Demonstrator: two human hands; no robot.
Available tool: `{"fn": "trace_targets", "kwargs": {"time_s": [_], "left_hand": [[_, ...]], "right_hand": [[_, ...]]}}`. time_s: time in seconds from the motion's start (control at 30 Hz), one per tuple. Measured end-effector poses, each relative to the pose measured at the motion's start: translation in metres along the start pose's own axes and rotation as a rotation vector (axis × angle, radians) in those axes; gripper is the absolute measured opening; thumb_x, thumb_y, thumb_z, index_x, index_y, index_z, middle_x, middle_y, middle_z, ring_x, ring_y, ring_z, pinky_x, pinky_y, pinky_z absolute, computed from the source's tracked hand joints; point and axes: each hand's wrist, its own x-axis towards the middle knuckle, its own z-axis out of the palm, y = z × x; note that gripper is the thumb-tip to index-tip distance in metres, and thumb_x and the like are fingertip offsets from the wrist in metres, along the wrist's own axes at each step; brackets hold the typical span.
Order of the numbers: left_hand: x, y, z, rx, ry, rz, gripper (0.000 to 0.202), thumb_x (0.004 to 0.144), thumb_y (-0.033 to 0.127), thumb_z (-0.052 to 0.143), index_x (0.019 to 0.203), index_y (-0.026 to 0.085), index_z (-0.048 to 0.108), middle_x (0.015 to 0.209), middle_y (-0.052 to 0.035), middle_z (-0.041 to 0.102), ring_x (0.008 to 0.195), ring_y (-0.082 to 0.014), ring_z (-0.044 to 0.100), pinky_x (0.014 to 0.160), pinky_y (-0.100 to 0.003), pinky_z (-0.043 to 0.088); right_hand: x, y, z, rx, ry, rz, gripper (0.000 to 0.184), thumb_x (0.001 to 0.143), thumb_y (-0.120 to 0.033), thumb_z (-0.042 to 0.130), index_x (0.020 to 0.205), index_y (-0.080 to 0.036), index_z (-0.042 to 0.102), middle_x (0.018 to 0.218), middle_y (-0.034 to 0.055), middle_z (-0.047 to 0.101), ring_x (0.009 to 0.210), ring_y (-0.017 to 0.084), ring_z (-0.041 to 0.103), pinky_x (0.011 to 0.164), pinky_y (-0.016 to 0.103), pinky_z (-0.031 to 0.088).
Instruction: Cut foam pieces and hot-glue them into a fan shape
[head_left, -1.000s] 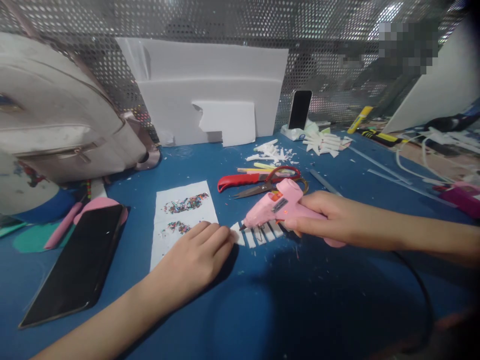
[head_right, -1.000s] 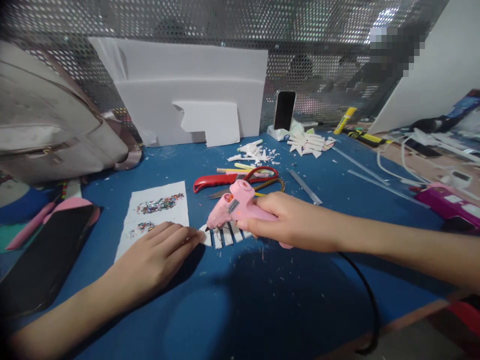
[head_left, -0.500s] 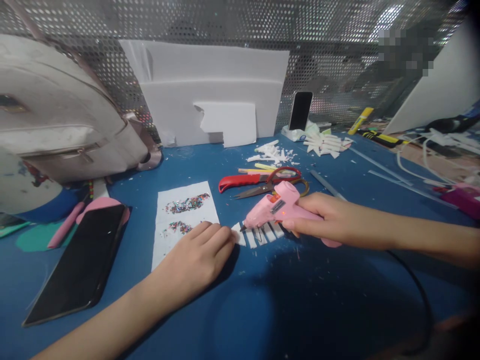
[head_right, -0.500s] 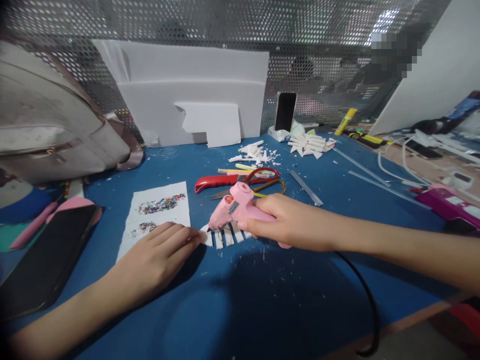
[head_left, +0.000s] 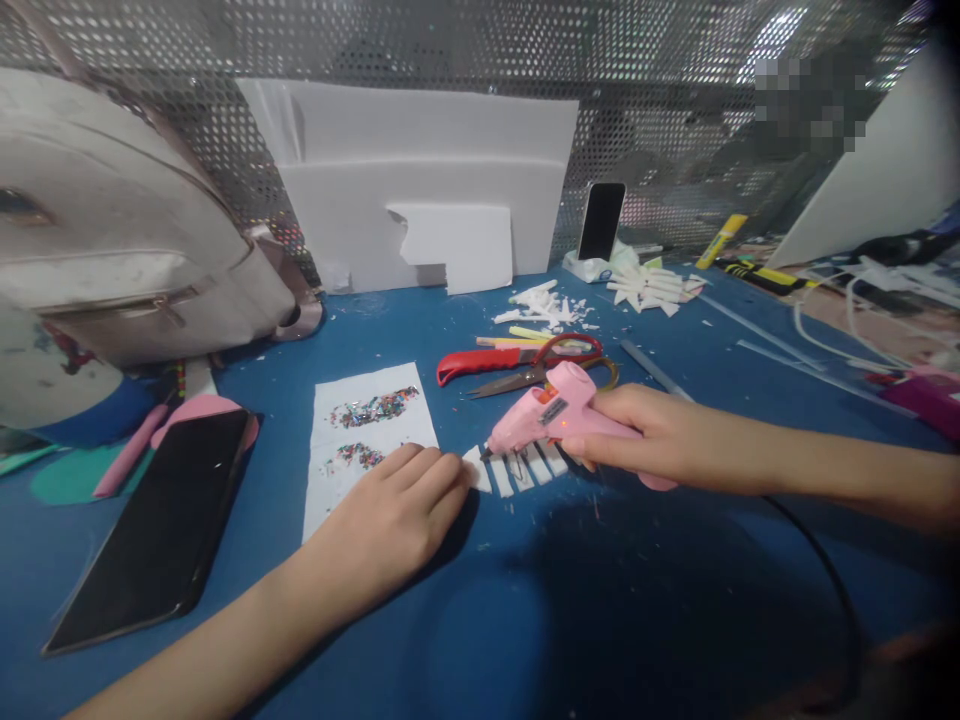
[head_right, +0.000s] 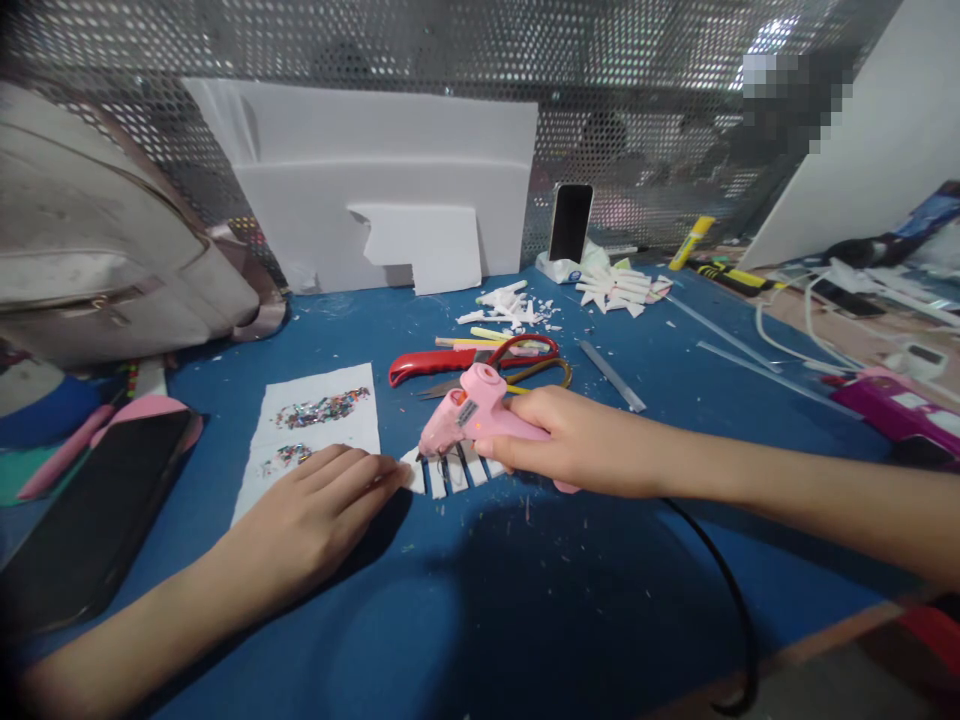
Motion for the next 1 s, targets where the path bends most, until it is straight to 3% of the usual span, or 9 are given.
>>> {"fn": "trace_targets", "kwargs": {"time_s": [0.2, 0.5, 1.0], "left_hand": [[-0.001, 0.0, -0.001, 0.005, -0.003, -0.001, 0.017, 0.093, 0.011, 0.046, 0.105, 0.008, 0.059, 0.09, -0.0072, 0.055, 0.078, -0.019, 0.047, 0.069, -0.036, 0.048], [0.003, 0.0, 0.0, -0.002, 0.003, -0.002, 0.017, 0.093, 0.011, 0.045, 0.103, 0.008, 0.059, 0.09, -0.0068, 0.055, 0.078, -0.0187, 0.047, 0.068, -0.035, 0.048], [0.002, -0.001, 0.0, -0.006, 0.002, -0.004, 0.02, 0.095, 0.012, 0.042, 0.106, 0.009, 0.06, 0.09, -0.0071, 0.056, 0.078, -0.0181, 0.049, 0.07, -0.034, 0.046]], "right_hand": [[0.001, 0.001, 0.0, -0.007, -0.009, 0.022, 0.048, 0.09, -0.06, 0.047, 0.079, -0.015, 0.06, 0.067, -0.0007, 0.041, 0.055, 0.009, 0.04, 0.042, 0.017, 0.037], [-0.008, -0.009, -0.001, -0.058, -0.038, 0.052, 0.043, 0.092, -0.054, 0.046, 0.081, -0.015, 0.061, 0.063, -0.0033, 0.034, 0.05, 0.007, 0.036, 0.045, 0.019, 0.03], [0.002, 0.002, 0.001, -0.025, -0.003, 0.002, 0.046, 0.092, -0.057, 0.045, 0.083, -0.015, 0.063, 0.067, -0.0015, 0.042, 0.051, 0.008, 0.042, 0.042, 0.018, 0.034]]}}
